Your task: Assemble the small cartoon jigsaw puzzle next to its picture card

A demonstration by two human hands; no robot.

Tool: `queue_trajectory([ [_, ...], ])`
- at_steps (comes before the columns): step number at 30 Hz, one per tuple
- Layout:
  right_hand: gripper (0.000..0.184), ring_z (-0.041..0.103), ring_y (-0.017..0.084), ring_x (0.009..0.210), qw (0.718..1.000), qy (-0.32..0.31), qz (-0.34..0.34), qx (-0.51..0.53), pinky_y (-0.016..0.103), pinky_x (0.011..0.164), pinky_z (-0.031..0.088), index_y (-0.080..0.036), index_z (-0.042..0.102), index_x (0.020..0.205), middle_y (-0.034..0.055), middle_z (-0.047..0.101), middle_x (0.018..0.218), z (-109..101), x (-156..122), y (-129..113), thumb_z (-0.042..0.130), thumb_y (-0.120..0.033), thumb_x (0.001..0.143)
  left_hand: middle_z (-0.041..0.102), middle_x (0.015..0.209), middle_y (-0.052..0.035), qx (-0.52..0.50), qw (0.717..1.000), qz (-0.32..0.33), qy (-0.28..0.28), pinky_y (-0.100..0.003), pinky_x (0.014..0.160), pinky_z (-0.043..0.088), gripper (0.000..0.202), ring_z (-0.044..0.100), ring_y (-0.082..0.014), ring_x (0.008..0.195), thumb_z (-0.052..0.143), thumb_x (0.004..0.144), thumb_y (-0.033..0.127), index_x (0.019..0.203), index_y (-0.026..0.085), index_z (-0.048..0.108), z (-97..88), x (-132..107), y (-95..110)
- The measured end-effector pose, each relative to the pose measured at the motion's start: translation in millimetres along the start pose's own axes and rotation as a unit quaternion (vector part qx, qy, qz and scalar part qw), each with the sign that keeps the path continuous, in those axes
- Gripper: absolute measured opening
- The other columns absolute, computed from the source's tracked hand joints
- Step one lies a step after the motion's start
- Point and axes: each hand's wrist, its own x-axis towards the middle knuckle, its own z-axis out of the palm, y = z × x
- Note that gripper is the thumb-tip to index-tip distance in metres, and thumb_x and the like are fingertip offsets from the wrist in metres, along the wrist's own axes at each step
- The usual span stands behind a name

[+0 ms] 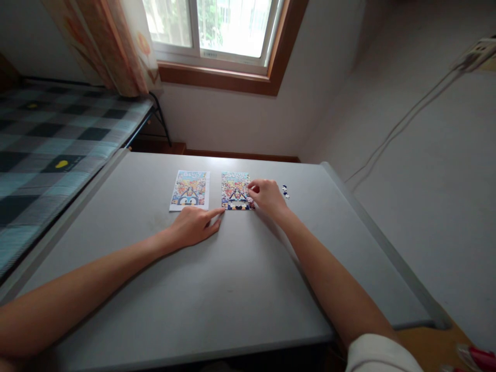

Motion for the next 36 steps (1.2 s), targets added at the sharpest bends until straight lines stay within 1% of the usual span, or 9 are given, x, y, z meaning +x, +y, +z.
queue_trajectory([
  [4,0.017,0.062,0.014,0.068,0.999,-0.016,-0.050,0.005,0.025,0.069,0.044,-0.018,0.075,0.084,0.0039,0.072,0.078,-5,2,7,0.059,-0.016,0.079,0.068,0.061,0.0001,0.003,1.000,0.003,-0.001,-0.025,0.054,0.038,0.036,0.063,-0.0171,0.056,0.048,0.089,0.038,0.120,0.027,0.064,-0.6,0,0],
  [8,0.019,0.057,0.012,0.064,0.995,-0.027,-0.097,-0.004,0.025,0.068,0.042,-0.020,0.075,0.085,0.0035,0.068,0.080,-2,-3,16,0.057,-0.019,0.082,0.068,0.060,0.0005,0.004,1.000,0.001,0.001,-0.025,0.053,0.037,0.035,0.063,-0.0169,0.055,0.049,0.089,0.037,0.119,0.028,0.064,-0.6,-1,0],
  [11,0.021,0.058,0.014,0.069,0.993,-0.014,-0.115,-0.014,0.027,0.068,0.042,-0.023,0.075,0.091,0.0030,0.067,0.086,5,-9,25,0.057,-0.020,0.081,0.068,0.060,0.0005,0.002,1.000,0.003,0.003,-0.024,0.053,0.037,0.035,0.062,-0.0163,0.055,0.050,0.088,0.036,0.119,0.028,0.064,-0.6,-1,0],
  [15,0.023,0.059,0.017,0.085,0.985,0.009,-0.171,0.000,0.029,0.077,0.045,-0.024,0.076,0.089,0.0047,0.065,0.092,12,-12,36,0.056,-0.015,0.080,0.067,0.060,0.0002,0.000,1.000,0.005,0.003,-0.024,0.054,0.037,0.035,0.062,-0.0161,0.055,0.049,0.089,0.036,0.119,0.028,0.064,-1.1,-1,0],
  [20,0.026,0.054,0.017,0.083,0.975,0.032,-0.219,-0.002,0.031,0.078,0.046,-0.024,0.076,0.091,0.0053,0.063,0.090,17,-12,37,0.055,-0.012,0.081,0.067,0.061,0.0001,0.005,1.000,0.002,-0.003,-0.024,0.053,0.037,0.035,0.062,-0.0169,0.056,0.049,0.089,0.036,0.120,0.028,0.064,-2.2,0,1],
  [26,0.027,0.050,0.018,0.079,0.971,0.025,-0.237,-0.027,0.032,0.074,0.045,-0.025,0.077,0.091,0.0053,0.063,0.087,19,-13,33,0.054,-0.012,0.082,0.068,0.062,-0.0001,0.006,1.000,-0.002,-0.006,-0.024,0.054,0.038,0.035,0.062,-0.0165,0.056,0.049,0.089,0.037,0.120,0.029,0.064,-1.7,0,0],
  [29,0.023,0.048,0.018,0.080,0.972,0.024,-0.234,-0.025,0.033,0.074,0.045,-0.024,0.077,0.084,0.0059,0.064,0.087,19,-14,29,0.055,-0.016,0.085,0.068,0.062,-0.0003,0.005,1.000,-0.001,0.000,-0.024,0.054,0.037,0.035,0.062,-0.0163,0.056,0.049,0.089,0.036,0.119,0.028,0.064,-1.3,-1,0],
  [33,0.025,0.046,0.019,0.083,0.974,0.021,-0.225,-0.020,0.034,0.077,0.043,-0.024,0.076,0.074,0.0066,0.063,0.087,17,-16,26,0.055,-0.022,0.088,0.068,0.061,-0.0004,0.009,1.000,-0.001,0.001,-0.024,0.053,0.037,0.035,0.063,-0.0165,0.055,0.049,0.089,0.037,0.119,0.028,0.064,-0.5,-1,0],
  [36,0.023,0.045,0.020,0.086,0.974,0.011,-0.224,-0.027,0.035,0.079,0.042,-0.025,0.077,0.079,0.0067,0.062,0.088,16,-17,26,0.056,-0.022,0.087,0.068,0.062,-0.0004,0.010,1.000,0.000,-0.002,-0.024,0.053,0.037,0.035,0.063,-0.0162,0.056,0.049,0.089,0.036,0.119,0.028,0.064,-0.2,-1,0],
])
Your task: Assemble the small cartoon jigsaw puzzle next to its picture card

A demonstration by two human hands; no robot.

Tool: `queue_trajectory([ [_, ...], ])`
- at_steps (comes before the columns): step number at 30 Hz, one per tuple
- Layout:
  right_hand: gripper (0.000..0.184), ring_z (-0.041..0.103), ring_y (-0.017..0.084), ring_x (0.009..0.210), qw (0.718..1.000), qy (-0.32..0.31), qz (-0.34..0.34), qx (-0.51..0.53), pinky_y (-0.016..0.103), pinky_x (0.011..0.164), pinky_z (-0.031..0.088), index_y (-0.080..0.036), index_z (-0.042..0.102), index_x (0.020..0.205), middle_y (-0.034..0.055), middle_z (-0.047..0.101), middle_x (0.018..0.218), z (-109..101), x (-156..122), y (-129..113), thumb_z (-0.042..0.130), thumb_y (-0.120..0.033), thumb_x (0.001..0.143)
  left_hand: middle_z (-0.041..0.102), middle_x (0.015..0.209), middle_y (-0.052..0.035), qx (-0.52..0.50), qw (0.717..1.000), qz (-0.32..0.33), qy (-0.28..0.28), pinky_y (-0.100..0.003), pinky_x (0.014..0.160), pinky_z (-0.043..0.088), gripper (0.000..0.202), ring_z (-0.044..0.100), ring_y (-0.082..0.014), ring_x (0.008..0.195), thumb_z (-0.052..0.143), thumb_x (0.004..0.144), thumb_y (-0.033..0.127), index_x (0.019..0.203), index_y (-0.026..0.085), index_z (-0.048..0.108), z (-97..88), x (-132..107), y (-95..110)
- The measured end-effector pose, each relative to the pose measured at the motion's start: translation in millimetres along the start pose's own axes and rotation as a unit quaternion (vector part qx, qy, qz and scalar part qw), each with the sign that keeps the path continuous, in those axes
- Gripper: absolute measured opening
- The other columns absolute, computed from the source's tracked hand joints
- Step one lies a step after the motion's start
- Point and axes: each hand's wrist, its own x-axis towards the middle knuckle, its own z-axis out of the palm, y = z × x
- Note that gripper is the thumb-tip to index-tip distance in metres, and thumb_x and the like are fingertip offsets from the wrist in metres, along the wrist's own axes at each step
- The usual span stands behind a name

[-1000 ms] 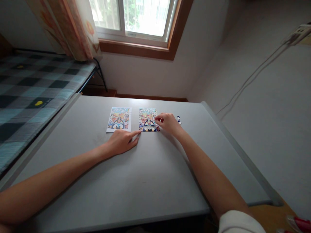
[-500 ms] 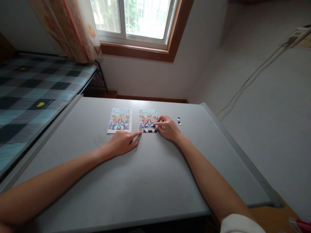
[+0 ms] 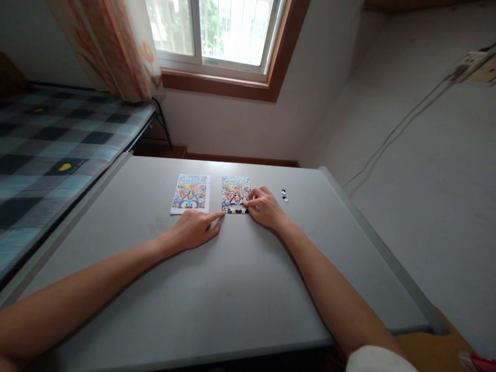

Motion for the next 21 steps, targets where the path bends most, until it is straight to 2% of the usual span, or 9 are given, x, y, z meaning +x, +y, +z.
queue_trajectory([
  [7,0.023,0.043,0.022,0.091,1.000,-0.012,-0.004,-0.011,0.039,0.084,0.039,-0.027,0.077,0.084,0.0065,0.062,0.091,0,-2,0,0.056,-0.018,0.085,0.068,0.062,-0.0010,0.000,1.000,-0.003,-0.001,-0.023,0.054,0.038,0.035,0.063,-0.0157,0.056,0.049,0.089,0.036,0.119,0.027,0.064,-2.1,0,1],
  [17,0.035,0.048,0.022,0.088,0.990,0.119,0.067,0.022,0.038,0.083,0.040,-0.026,0.076,0.094,0.0073,0.059,0.086,9,-2,8,0.050,-0.007,0.082,0.067,0.062,-0.0012,-0.008,1.000,-0.002,0.006,-0.023,0.054,0.039,0.035,0.061,-0.0152,0.055,0.048,0.090,0.036,0.119,0.026,0.064,-0.8,-1,1],
  [21,0.037,0.048,0.021,0.087,0.994,0.089,0.048,0.039,0.037,0.082,0.040,-0.027,0.076,0.092,0.0067,0.060,0.086,9,-3,9,0.049,-0.005,0.081,0.067,0.061,-0.0010,-0.009,1.000,-0.004,0.007,-0.023,0.054,0.039,0.035,0.061,-0.0155,0.055,0.049,0.089,0.035,0.119,0.027,0.064,-1.1,-1,1],
])
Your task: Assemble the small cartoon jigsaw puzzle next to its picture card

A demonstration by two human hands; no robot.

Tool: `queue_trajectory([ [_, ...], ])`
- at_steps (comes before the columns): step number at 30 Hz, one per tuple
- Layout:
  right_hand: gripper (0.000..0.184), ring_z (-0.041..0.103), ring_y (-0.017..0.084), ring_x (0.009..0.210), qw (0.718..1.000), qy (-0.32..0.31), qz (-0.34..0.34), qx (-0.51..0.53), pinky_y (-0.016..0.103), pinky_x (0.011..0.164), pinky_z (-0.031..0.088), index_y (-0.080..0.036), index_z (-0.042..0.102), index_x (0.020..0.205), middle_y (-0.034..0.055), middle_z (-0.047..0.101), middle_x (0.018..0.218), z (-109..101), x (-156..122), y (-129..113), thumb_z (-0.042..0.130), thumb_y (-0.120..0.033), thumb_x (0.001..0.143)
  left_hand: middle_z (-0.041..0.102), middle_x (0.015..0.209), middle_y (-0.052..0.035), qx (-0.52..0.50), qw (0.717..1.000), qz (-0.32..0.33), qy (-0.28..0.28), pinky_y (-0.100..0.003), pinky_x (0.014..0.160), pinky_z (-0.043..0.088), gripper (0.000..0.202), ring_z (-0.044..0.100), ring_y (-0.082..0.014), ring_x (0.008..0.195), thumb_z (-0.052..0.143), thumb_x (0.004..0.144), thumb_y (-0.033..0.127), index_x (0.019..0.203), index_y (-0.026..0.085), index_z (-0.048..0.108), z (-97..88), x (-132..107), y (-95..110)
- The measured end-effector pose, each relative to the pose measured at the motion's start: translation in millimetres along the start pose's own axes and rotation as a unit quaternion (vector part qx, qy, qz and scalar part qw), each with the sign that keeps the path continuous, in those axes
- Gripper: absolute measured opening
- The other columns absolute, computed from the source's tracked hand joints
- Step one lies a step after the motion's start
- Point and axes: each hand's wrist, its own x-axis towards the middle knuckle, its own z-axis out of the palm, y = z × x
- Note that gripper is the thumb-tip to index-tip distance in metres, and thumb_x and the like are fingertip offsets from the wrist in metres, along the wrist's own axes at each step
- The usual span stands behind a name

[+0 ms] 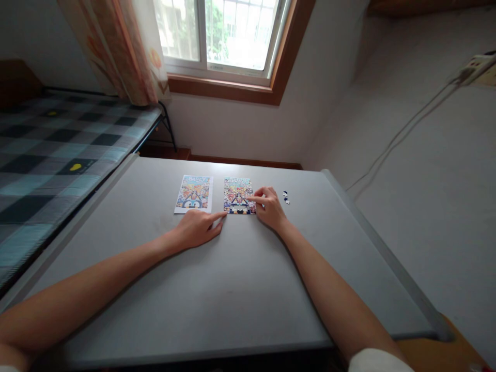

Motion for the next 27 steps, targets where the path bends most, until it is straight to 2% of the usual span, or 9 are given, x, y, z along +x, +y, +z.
queue_trajectory([
  [5,0.032,0.045,0.024,0.100,0.998,-0.056,-0.029,-0.024,0.040,0.089,0.035,-0.029,0.072,0.106,0.0070,0.062,0.102,3,-1,-20,0.053,-0.015,0.084,0.068,0.062,-0.0009,0.002,1.000,0.001,0.004,-0.024,0.054,0.039,0.034,0.062,-0.0162,0.055,0.048,0.090,0.035,0.118,0.028,0.064,-0.2,0,0],
  [10,0.034,0.040,0.026,0.108,0.992,-0.107,-0.050,-0.048,0.042,0.093,0.033,-0.029,0.064,0.120,0.0088,0.057,0.111,5,-4,-40,0.050,-0.029,0.090,0.067,0.061,-0.0013,-0.001,1.000,-0.001,0.009,-0.024,0.055,0.040,0.034,0.062,-0.0155,0.054,0.048,0.089,0.036,0.118,0.027,0.065,-0.2,-1,0],
  [15,0.034,0.038,0.027,0.111,0.990,-0.123,-0.046,-0.052,0.044,0.095,0.032,-0.031,0.065,0.119,0.0099,0.054,0.114,5,-3,-40,0.050,-0.043,0.091,0.067,0.060,-0.0013,-0.009,1.000,0.001,0.010,-0.023,0.056,0.041,0.034,0.061,-0.0148,0.054,0.048,0.089,0.035,0.117,0.026,0.065,-0.2,0,-1],
  [21,0.032,0.040,0.026,0.109,0.994,-0.104,-0.031,-0.033,0.043,0.094,0.035,-0.031,0.067,0.116,0.0088,0.056,0.109,9,-4,-40,0.050,-0.043,0.091,0.068,0.062,-0.0012,0.011,1.000,-0.004,0.003,-0.023,0.055,0.040,0.035,0.063,-0.0157,0.056,0.048,0.090,0.037,0.119,0.028,0.064,0.7,0,-1],
  [24,0.033,0.041,0.026,0.108,0.997,-0.067,-0.027,-0.035,0.042,0.093,0.035,-0.031,0.065,0.118,0.0088,0.057,0.110,9,-1,-39,0.049,-0.040,0.092,0.068,0.062,-0.0010,0.005,1.000,-0.003,0.000,-0.024,0.055,0.040,0.035,0.063,-0.0167,0.057,0.047,0.090,0.038,0.119,0.029,0.064,1.3,0,-2],
  [27,0.033,0.043,0.026,0.104,0.998,-0.022,-0.004,-0.058,0.042,0.090,0.036,-0.030,0.064,0.121,0.0099,0.058,0.108,1,3,-25,0.049,-0.034,0.092,0.066,0.059,-0.0005,-0.008,1.000,-0.001,0.006,-0.023,0.055,0.040,0.035,0.061,-0.0153,0.053,0.047,0.090,0.037,0.117,0.028,0.065,0.9,0,-2],
])
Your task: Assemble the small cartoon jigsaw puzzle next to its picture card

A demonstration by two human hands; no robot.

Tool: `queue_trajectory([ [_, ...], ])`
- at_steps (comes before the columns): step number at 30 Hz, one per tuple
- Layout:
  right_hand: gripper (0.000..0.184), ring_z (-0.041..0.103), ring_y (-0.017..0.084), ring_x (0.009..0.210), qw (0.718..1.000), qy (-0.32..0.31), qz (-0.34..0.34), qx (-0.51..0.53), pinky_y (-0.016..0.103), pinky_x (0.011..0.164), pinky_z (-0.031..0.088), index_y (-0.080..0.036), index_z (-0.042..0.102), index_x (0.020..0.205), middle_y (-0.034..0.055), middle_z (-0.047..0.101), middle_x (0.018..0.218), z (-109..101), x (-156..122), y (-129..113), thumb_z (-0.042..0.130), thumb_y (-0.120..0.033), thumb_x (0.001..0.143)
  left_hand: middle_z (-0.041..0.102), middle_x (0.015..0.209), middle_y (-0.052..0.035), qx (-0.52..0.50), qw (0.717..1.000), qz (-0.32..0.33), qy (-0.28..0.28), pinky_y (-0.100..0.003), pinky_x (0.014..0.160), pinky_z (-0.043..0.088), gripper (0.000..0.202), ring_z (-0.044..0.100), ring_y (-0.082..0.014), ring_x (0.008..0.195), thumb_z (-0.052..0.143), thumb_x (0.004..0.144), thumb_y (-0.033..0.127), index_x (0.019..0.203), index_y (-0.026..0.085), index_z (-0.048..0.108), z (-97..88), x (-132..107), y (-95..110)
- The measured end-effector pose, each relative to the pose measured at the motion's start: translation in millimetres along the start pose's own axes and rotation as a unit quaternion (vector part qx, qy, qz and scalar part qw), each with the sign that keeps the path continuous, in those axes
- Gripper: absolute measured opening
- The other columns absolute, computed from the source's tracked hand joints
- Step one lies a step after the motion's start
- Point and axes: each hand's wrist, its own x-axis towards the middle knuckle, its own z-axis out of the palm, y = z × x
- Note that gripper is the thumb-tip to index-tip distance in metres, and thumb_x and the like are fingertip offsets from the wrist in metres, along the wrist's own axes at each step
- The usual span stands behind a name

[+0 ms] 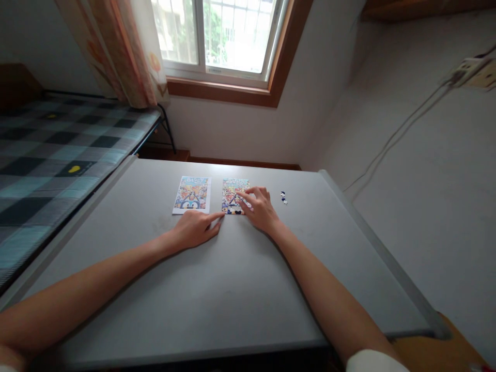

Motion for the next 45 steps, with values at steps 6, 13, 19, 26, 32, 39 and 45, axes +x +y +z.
queue_trajectory([
  [6,0.026,0.052,0.024,0.082,0.970,0.123,0.208,-0.013,0.042,0.083,0.041,-0.018,0.070,0.101,0.0099,0.062,0.084,-22,-1,65,0.053,-0.023,0.082,0.066,0.058,-0.0005,-0.002,1.000,0.003,0.004,-0.022,0.054,0.040,0.034,0.060,-0.0141,0.052,0.047,0.089,0.036,0.116,0.026,0.066,-2.4,0,2],
  [13,0.021,0.053,0.013,0.059,0.966,-0.058,0.219,0.123,0.028,0.065,0.043,-0.017,0.072,0.083,0.0013,0.062,0.064,-45,-2,67,0.061,-0.034,0.077,0.067,0.059,-0.0008,0.001,1.000,0.006,-0.002,-0.023,0.054,0.040,0.035,0.061,-0.0145,0.054,0.046,0.090,0.036,0.117,0.025,0.065,-2.6,0,2],
  [19,0.031,0.052,0.011,0.059,0.949,-0.166,0.199,0.178,0.024,0.057,0.041,-0.017,0.070,0.088,-0.0001,0.061,0.068,-45,-2,53,0.068,-0.042,0.071,0.068,0.062,-0.0014,0.009,1.000,0.002,-0.012,-0.023,0.055,0.039,0.035,0.062,-0.0157,0.056,0.047,0.090,0.035,0.119,0.026,0.064,-2.1,0,1],
  [26,0.026,0.053,0.012,0.059,0.958,-0.173,0.201,0.112,0.025,0.057,0.039,-0.017,0.068,0.079,0.0001,0.061,0.067,-40,-1,47,0.069,-0.042,0.070,0.068,0.063,-0.0014,0.012,1.000,-0.001,-0.015,-0.024,0.056,0.040,0.035,0.063,-0.0159,0.058,0.047,0.090,0.036,0.120,0.026,0.064,-1.0,0,0],
  [32,0.021,0.053,0.012,0.062,0.953,-0.170,0.222,0.118,0.024,0.058,0.038,-0.016,0.068,0.077,0.0011,0.063,0.069,-35,0,46,0.069,-0.035,0.069,0.068,0.063,-0.0017,0.009,1.000,-0.004,-0.013,-0.024,0.056,0.040,0.036,0.062,-0.0157,0.057,0.048,0.089,0.035,0.120,0.027,0.064,-1.6,1,2],
  [39,0.022,0.054,0.013,0.061,0.945,-0.175,0.226,0.155,0.025,0.059,0.039,-0.015,0.069,0.077,0.0026,0.064,0.068,-39,1,49,0.063,-0.036,0.073,0.068,0.062,-0.0012,0.006,1.000,-0.003,-0.016,-0.025,0.056,0.040,0.035,0.063,-0.0162,0.057,0.047,0.090,0.036,0.119,0.027,0.064,-1.5,0,1],
  [45,0.022,0.051,0.011,0.058,0.942,-0.168,0.243,0.159,0.024,0.055,0.038,-0.014,0.069,0.076,0.0006,0.062,0.066,-36,1,48,0.069,-0.033,0.066,0.068,0.063,-0.0012,0.005,1.000,-0.002,-0.018,-0.025,0.056,0.040,0.036,0.063,-0.0164,0.058,0.048,0.089,0.036,0.120,0.027,0.064,-0.4,0,0],
])
